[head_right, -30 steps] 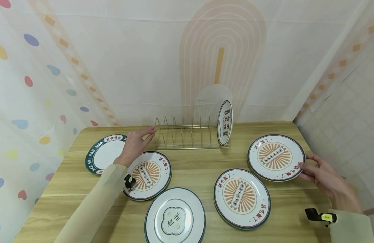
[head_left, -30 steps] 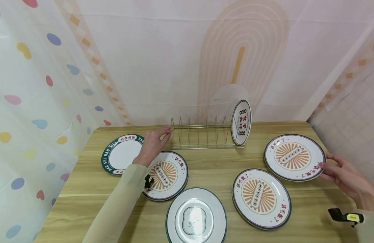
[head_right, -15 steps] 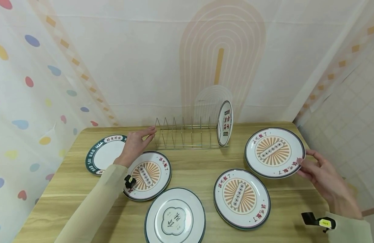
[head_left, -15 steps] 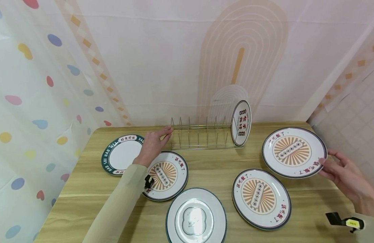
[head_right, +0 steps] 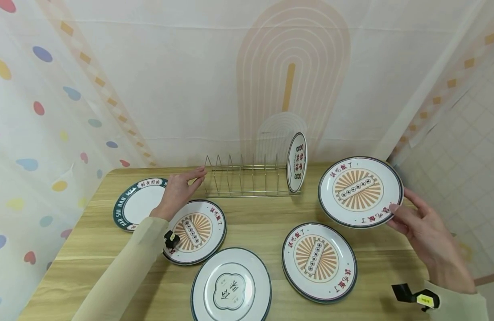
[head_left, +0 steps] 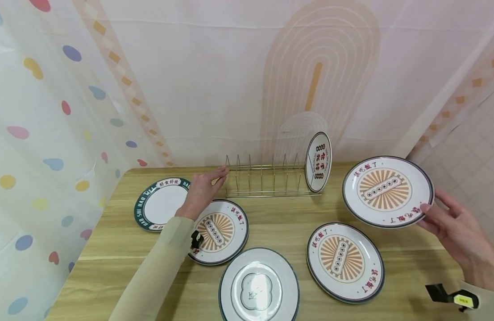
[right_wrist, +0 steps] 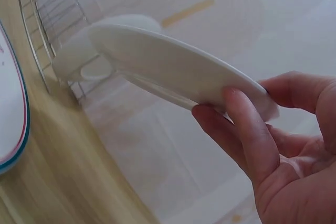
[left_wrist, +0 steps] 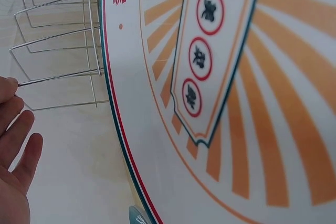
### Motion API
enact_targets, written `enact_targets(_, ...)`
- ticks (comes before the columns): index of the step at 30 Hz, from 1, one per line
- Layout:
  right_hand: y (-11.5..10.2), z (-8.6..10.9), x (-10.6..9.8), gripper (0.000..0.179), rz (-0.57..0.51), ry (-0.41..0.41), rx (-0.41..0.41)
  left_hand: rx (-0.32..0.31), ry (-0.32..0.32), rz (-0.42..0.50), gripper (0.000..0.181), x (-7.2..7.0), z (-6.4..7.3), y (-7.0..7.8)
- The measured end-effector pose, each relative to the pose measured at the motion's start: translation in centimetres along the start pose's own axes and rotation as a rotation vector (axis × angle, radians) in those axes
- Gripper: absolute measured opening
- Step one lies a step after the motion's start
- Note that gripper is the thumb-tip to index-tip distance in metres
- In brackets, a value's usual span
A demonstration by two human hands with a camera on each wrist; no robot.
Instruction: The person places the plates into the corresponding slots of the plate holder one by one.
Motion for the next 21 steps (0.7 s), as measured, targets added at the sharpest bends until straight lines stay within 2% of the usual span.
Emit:
enact_targets(10, -0.6, 0.2, 2.4, 0.051, -0.013, 0.033, -0.088, -0.003, 0.009, 0.001, 0.025, -0.2, -0.1, 0.2)
enact_targets(15, -0.7, 0.2, 3.9, 0.053, -0.077, 0.003, -0.134, -0.013, -0.007, 0.002, 0.025, -0.1, -0.1, 0.1)
enact_targets(21, -0.6, 0.2, 5.4, 0.054, -0.130, -0.032, -0.148, -0.018, -0.020, 0.001, 0.025, 0.0, 0.0, 0.0)
Point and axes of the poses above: each hand's wrist, its own z-axis away from the middle knuckle, its own x-axis out of the palm, y = z × x, the point moved 10 cm from there along -z, towards the middle knuckle, and after that the axes turned 14 degrees about -z, right-handed, at the moved point
